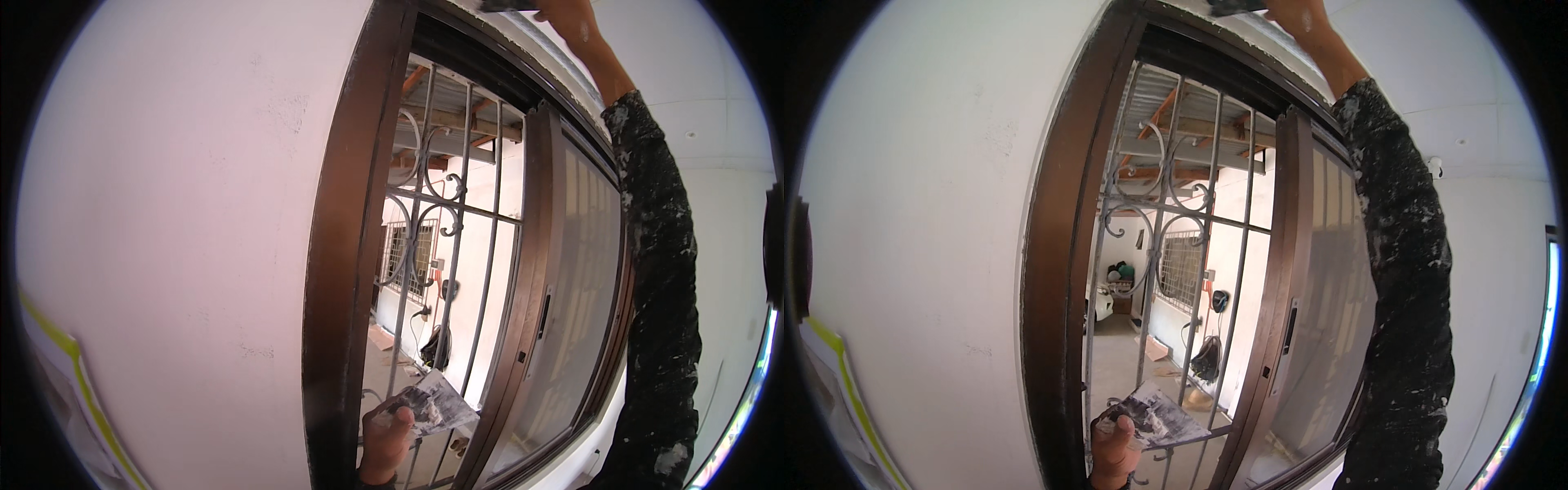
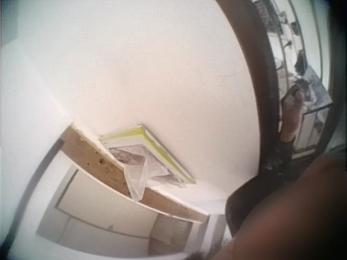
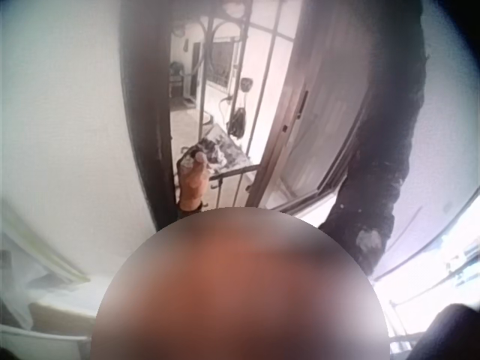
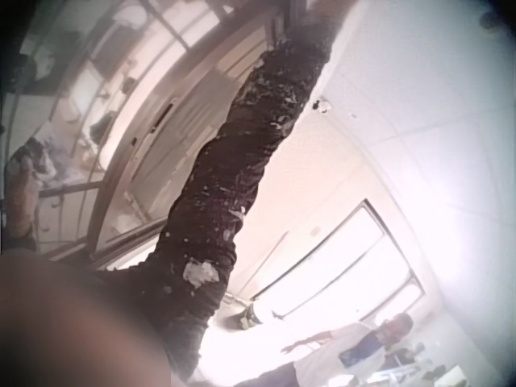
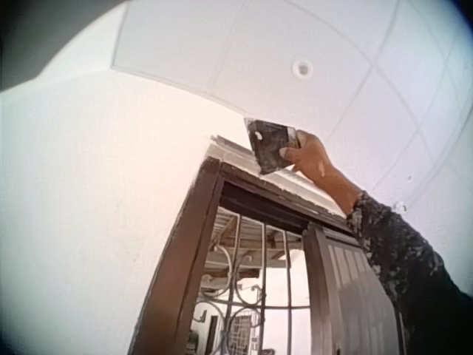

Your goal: The person applies white sealant along the top edge of a window frame using a caulking gun and a putty knife. They repeatedly smooth the bead and scrape excess material from the frame and tools while working near a metal security gate.

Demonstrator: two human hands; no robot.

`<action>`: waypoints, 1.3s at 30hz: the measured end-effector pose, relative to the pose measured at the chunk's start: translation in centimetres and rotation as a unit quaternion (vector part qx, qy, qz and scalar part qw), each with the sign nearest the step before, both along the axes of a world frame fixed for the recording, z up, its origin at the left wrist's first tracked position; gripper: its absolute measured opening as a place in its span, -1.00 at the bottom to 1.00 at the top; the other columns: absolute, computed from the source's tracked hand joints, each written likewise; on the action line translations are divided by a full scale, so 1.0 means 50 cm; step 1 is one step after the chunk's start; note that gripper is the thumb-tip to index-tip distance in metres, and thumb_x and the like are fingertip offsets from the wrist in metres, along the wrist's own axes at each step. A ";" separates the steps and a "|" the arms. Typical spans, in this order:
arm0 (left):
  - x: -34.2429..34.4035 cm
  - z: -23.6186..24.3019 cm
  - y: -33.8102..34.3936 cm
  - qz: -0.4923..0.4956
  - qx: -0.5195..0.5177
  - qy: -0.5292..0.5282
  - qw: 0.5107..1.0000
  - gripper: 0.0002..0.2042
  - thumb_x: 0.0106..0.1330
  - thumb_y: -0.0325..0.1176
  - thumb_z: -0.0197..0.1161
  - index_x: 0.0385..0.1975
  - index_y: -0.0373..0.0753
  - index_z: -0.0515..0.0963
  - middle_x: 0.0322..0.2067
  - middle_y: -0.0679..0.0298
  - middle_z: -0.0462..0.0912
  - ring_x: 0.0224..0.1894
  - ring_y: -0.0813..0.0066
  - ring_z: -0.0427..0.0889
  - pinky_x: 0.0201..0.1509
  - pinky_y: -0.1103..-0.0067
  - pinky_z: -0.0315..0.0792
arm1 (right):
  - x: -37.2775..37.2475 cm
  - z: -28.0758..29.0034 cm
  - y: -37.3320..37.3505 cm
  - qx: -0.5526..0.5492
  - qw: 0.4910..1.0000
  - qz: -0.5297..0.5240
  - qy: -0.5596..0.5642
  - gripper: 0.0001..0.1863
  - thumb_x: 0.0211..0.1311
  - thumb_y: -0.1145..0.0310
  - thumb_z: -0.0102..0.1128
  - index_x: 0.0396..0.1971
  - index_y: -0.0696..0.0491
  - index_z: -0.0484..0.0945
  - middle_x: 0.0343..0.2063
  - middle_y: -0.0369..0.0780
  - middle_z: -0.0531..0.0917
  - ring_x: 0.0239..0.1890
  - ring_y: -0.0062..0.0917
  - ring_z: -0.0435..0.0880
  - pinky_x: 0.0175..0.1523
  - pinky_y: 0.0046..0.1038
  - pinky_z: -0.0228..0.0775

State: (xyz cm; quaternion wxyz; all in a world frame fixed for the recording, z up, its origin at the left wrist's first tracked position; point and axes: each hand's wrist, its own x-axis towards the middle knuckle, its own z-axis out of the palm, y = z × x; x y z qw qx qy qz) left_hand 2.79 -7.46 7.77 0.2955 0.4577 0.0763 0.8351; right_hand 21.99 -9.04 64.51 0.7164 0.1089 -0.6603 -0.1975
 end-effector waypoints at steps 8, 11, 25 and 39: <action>-0.003 -0.003 0.001 -0.021 0.008 0.002 1.000 -0.57 0.41 -0.22 0.29 0.07 -0.49 0.53 -0.15 0.22 0.68 -0.15 0.55 0.62 -0.01 0.58 0.47 | -0.169 -0.009 0.048 -0.041 0.970 0.238 0.033 -0.90 0.20 0.44 0.36 -0.44 0.10 0.61 -0.59 -0.35 0.56 -0.55 -0.63 0.46 -0.43 -0.49 0.28; -0.009 -0.010 0.006 -0.016 0.020 0.009 1.000 -0.56 0.41 -0.20 0.30 0.06 -0.49 0.53 -0.13 0.20 0.69 -0.13 0.52 0.63 0.01 0.57 0.47 | -0.195 -0.005 0.052 -0.064 0.965 0.250 0.041 -0.90 0.19 0.47 0.36 -0.46 0.11 0.59 -0.61 -0.34 0.57 -0.57 -0.62 0.47 -0.45 -0.49 0.29; 0.025 0.018 -0.027 0.172 -0.009 0.050 0.984 -0.67 0.46 -0.07 0.20 -0.49 -0.13 0.42 -0.60 0.54 0.21 -0.57 0.72 0.11 -0.47 0.62 -0.02 | -0.239 0.027 0.095 -0.085 0.947 0.250 0.185 -0.76 0.09 0.42 0.46 -0.53 0.18 0.52 -0.63 -0.22 0.60 -0.55 -0.52 0.54 -0.41 -0.41 0.33; 0.025 0.034 -0.051 0.163 -0.025 0.079 0.983 -0.62 0.48 -0.08 0.17 -0.58 -0.08 0.34 -0.63 0.56 0.18 -0.58 0.73 0.09 -0.49 0.61 -0.05 | -0.161 -0.007 0.142 -0.011 0.972 0.209 0.106 -0.57 0.02 0.14 0.53 -0.46 0.24 0.62 -0.57 -0.16 0.69 -0.50 -0.47 0.64 -0.28 -0.36 0.49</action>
